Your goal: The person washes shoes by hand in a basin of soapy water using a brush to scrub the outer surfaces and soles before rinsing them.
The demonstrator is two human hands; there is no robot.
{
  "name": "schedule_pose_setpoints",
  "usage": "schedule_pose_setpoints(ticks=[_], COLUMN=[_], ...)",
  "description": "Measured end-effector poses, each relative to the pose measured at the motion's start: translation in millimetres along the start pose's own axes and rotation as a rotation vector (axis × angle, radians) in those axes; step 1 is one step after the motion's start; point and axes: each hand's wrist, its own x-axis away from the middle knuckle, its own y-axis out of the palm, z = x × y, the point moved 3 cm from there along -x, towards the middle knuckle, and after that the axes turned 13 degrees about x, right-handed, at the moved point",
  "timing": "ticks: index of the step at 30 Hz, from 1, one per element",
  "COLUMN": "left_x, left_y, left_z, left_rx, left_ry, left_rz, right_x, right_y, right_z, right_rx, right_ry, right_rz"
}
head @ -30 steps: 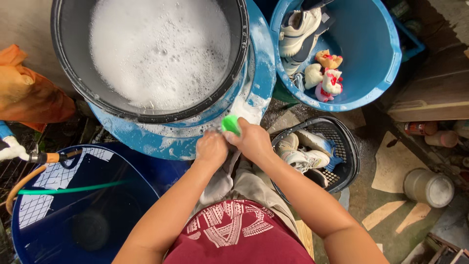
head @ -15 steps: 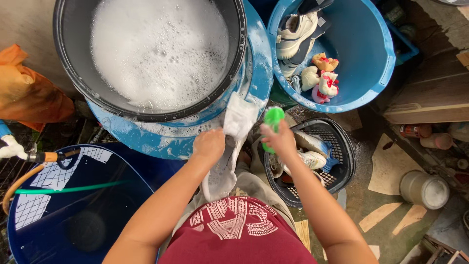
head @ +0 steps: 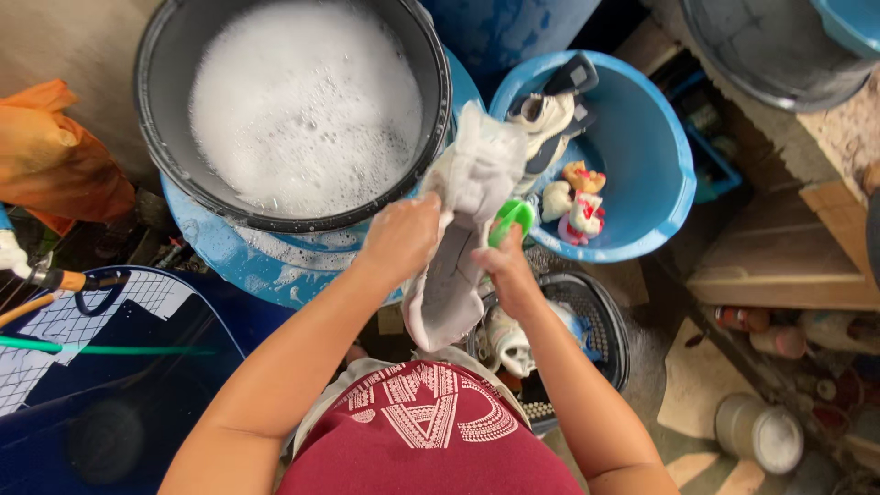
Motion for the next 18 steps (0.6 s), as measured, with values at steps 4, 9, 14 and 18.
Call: schedule_pose_setpoints(ticks=[4, 9, 14, 18], left_x=[-6, 45, 72, 65], left_y=[-47, -74, -100, -143], left_z=[9, 3, -21, -81], left_rx=[0.241, 0.781, 0.552, 0.51], left_ry=[0.269, -0.051, 0.152, -0.088], left_rz=[0.155, 0.04, 0.218, 0.598], right_x=[-26, -65, -107, -155], right_y=[-15, 24, 105, 164], right_z=[-60, -124, -154, -143], right_rx=[-0.099, -0.077, 0.019, 0.128], right_ry=[0.095, 0.135, 0.228, 0.217], right_rz=[0.002, -0.049, -0.148, -0.157])
